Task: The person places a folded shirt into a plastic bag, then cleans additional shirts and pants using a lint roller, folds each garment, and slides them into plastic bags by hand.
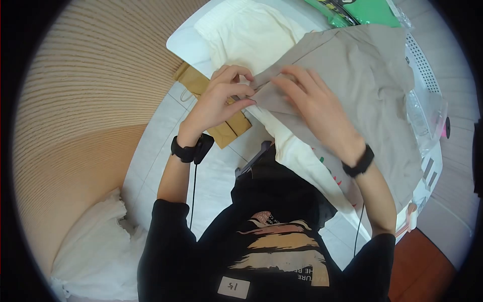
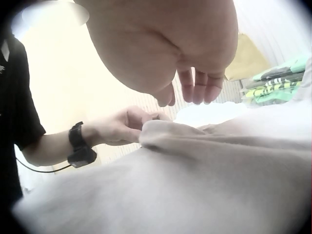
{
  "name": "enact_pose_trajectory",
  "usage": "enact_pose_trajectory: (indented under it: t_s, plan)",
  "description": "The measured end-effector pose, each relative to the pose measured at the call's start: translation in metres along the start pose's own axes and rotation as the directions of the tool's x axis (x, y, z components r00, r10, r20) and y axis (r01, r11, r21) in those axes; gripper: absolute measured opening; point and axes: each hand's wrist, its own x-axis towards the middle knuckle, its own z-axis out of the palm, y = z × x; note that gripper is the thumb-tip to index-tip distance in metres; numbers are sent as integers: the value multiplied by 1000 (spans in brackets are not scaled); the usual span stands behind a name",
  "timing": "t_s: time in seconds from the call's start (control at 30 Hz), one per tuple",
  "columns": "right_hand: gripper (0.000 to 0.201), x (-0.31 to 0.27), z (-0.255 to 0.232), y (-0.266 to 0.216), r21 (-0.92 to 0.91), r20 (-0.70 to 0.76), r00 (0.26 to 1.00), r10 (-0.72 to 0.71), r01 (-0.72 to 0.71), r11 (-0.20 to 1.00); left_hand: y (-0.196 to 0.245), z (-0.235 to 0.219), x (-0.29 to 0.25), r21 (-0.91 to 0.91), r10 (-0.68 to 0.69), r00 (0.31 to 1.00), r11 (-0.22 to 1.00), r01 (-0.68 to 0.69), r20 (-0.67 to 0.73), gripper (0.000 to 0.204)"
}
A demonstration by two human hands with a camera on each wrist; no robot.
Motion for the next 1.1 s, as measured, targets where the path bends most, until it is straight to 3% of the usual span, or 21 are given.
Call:
enact_pose_trajectory:
  t_s: [0.07,0.2,0.27,0.3,0.37,0.5,0.6,0.67,0.7,0.77,0.8,0.87,0.9,0.97,1.1]
  plan:
    - [23,22,11,11,-51,-55,976,-211,208,977,-2,6,2,55,8,999,998,-6,-48,17]
    - [20,42,23,39,-101,50,948,-315,318,943,-7,11,3,151,39,997,988,-29,-63,20]
    - [23,47,17,44,-28,119,901,-418,424,905,-6,8,2,181,-5,999,983,12,-42,25]
    - [23,48,17,45,-25,121,899,-421,426,904,-5,6,1,181,-9,999,983,16,-44,25]
    - [29,50,13,46,-95,360,907,-218,268,959,-3,3,1,171,-9,999,985,18,-51,23]
    - [32,48,17,60,-129,394,917,-59,119,985,-9,-1,-2,49,-125,991,991,127,-51,23]
    - [37,46,24,63,-89,319,933,-169,207,974,-6,-2,-3,34,-159,987,987,160,-23,26]
    - [37,44,25,63,-68,233,953,-192,213,975,8,3,0,136,-79,960,984,119,-268,33]
    - [37,44,24,63,-70,234,954,-189,211,975,14,12,0,134,-78,960,984,117,-268,33]
    - [35,45,23,58,-86,294,951,-95,125,988,27,33,-5,317,204,948,941,-120,-246,44]
    - [35,45,27,58,-90,298,950,-92,124,988,35,41,-8,312,204,947,942,-121,-249,44]
    - [30,41,27,61,-119,92,979,-181,192,974,52,60,-9,359,90,990,932,-44,-111,53]
    - [30,36,19,66,-145,101,981,-165,179,973,54,66,-9,340,109,987,938,-64,-117,53]
    - [28,28,2,71,-257,-43,990,-133,118,959,50,67,-17,447,41,995,895,5,-94,60]
    - [29,8,-31,118,-398,-111,992,-67,18,917,56,61,-24,462,-30,997,885,58,-68,63]
